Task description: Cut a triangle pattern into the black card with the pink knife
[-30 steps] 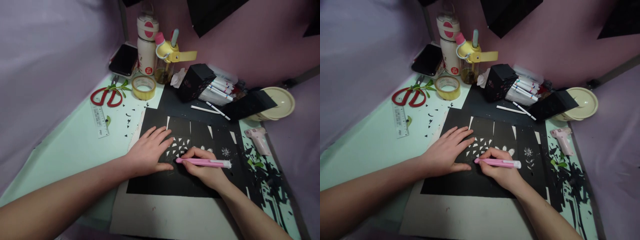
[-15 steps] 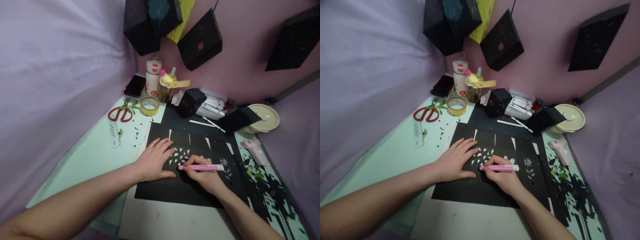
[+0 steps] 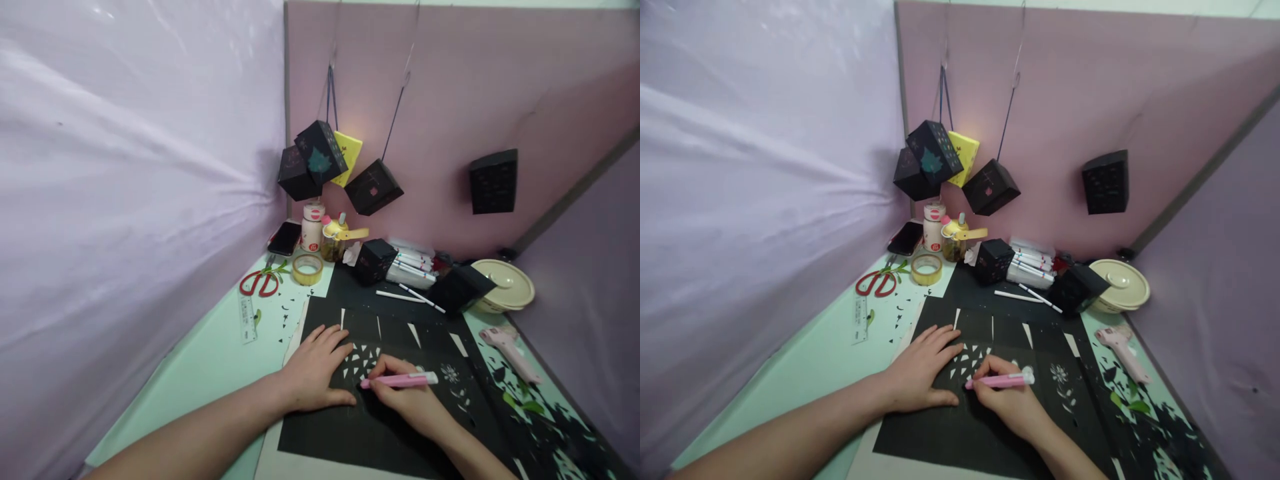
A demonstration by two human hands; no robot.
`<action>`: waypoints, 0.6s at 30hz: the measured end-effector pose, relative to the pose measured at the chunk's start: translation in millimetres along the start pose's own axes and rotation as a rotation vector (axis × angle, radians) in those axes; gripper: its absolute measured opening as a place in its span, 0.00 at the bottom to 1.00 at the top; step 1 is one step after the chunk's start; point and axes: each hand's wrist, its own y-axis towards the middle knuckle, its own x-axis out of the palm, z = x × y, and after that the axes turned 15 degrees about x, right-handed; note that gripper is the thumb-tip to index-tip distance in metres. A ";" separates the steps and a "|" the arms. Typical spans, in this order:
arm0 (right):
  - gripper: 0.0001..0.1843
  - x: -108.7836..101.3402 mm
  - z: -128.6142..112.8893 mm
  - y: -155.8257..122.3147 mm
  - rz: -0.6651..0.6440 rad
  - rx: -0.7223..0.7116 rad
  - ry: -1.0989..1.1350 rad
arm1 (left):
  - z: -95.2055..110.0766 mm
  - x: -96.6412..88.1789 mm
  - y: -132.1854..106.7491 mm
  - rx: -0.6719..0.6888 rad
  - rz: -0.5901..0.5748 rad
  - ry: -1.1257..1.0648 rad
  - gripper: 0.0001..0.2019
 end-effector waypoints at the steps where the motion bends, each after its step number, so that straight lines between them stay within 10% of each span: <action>1: 0.07 0.0 -0.1 -0.4 -0.002 -0.008 0.011 | 0.3 -0.6 0.2 0.002 -0.002 0.004 0.43; 18: 0.06 0.8 -2.0 -3.7 0.023 -0.069 0.048 | 4.4 -4.2 2.3 0.017 -0.006 0.066 0.42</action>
